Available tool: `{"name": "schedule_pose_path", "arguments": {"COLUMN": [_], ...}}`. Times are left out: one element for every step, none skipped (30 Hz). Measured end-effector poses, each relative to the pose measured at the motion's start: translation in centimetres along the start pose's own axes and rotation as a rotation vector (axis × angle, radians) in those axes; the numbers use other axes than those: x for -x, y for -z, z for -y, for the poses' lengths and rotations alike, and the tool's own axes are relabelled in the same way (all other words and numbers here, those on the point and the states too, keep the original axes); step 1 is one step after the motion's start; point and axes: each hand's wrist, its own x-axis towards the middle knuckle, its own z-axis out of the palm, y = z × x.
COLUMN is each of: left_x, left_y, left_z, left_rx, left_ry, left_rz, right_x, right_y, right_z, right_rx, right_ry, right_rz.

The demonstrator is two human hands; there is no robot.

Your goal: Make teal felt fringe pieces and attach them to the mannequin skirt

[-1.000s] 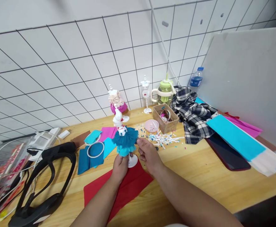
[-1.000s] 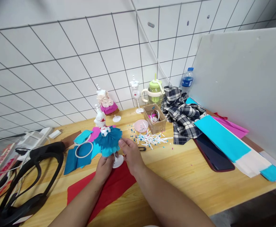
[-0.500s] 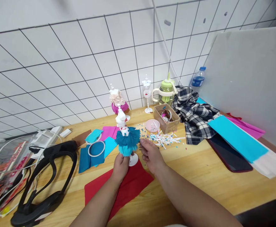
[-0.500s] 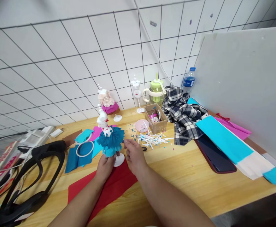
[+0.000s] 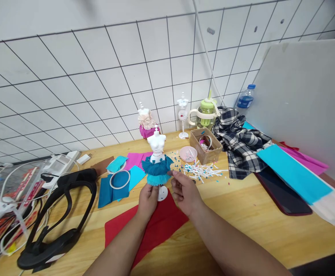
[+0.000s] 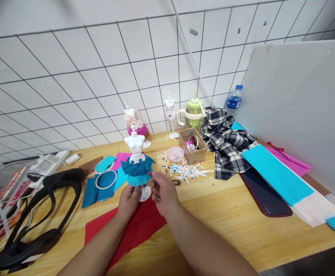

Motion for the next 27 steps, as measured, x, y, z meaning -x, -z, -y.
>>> {"name": "schedule_pose_path", "arguments": {"left_x": [0.0,0.0,0.0,0.0,0.0,0.0,0.0,0.0,0.0,0.0,0.0,0.0,0.0,0.0,0.1,0.0,0.0,0.0,0.0,0.0,0.0,0.0,0.0,0.0,0.1,0.1,0.0], "left_y": [0.0,0.0,0.0,0.0,0.1,0.1,0.2,0.2,0.2,0.3,0.3,0.3,0.2,0.2,0.2,0.2,0.2,0.2,0.2,0.2,0.2,0.2,0.2,0.2,0.2,0.2,0.2], "left_z": [0.0,-0.1,-0.1,-0.2,-0.2,-0.2,-0.2,-0.2,-0.1,0.0,0.1,0.2,0.3,0.4,0.4,0.5,0.5,0.5,0.4,0.4,0.4,0.4,0.3,0.3,0.3,0.2,0.2], "left_rx": [0.002,0.002,0.000,-0.004,-0.009,-0.012,-0.015,-0.016,-0.016,-0.018,-0.022,-0.026,-0.033,-0.042,-0.053,-0.066,-0.080,-0.093,-0.103,-0.110,-0.112,-0.114,-0.117,-0.123,-0.131,-0.141,-0.150], "left_ry": [-0.003,-0.009,-0.016,-0.025,-0.035,-0.047,-0.058,-0.067,-0.072,-0.075,-0.075,-0.075,-0.074,-0.077,-0.082,-0.089,-0.097,-0.104,-0.109,-0.114,-0.116,-0.117,-0.117,-0.115,-0.112,-0.108,-0.104], "left_rz": [0.006,0.011,0.015,0.020,0.026,0.035,0.046,0.057,0.064,0.065,0.061,0.052,0.042,0.034,0.028,0.023,0.019,0.017,0.016,0.013,0.012,0.010,0.007,0.003,-0.003,-0.011,-0.021], "right_x": [-0.1,-0.1,-0.2,-0.2,-0.2,-0.2,-0.2,-0.2,-0.2,-0.2,-0.1,0.0,0.2,0.4,0.5,0.7,0.8,0.9,1.0,1.0,0.9,0.8,0.7,0.6,0.5,0.4,0.4], "right_y": [0.1,0.2,0.2,0.3,0.3,0.4,0.5,0.5,0.6,0.7,0.7,0.7,0.7,0.7,0.6,0.5,0.4,0.4,0.3,0.3,0.3,0.3,0.3,0.4,0.4,0.5,0.6], "right_z": [0.1,0.2,0.3,0.5,0.6,0.7,0.8,0.8,0.9,0.9,0.9,0.9,0.9,0.8,0.8,0.8,0.7,0.6,0.5,0.4,0.3,0.1,0.0,-0.1,-0.1,-0.2,-0.2], "right_rx": [-0.062,-0.121,-0.176,-0.225,-0.269,-0.306,-0.337,-0.360,-0.374,-0.377,-0.372,-0.358,-0.336,-0.307,-0.275,-0.242,-0.209,-0.179,-0.155,-0.132,-0.107,-0.073,-0.030,0.017,0.057,0.081,0.086], "right_ry": [-0.044,-0.088,-0.130,-0.171,-0.208,-0.245,-0.278,-0.306,-0.322,-0.325,-0.316,-0.300,-0.282,-0.264,-0.249,-0.236,-0.221,-0.204,-0.184,-0.162,-0.139,-0.113,-0.081,-0.049,-0.022,-0.005,-0.001], "right_rz": [0.013,0.028,0.043,0.061,0.081,0.106,0.131,0.156,0.179,0.200,0.220,0.238,0.254,0.267,0.273,0.275,0.272,0.263,0.250,0.236,0.221,0.203,0.181,0.160,0.143,0.129,0.122]}}
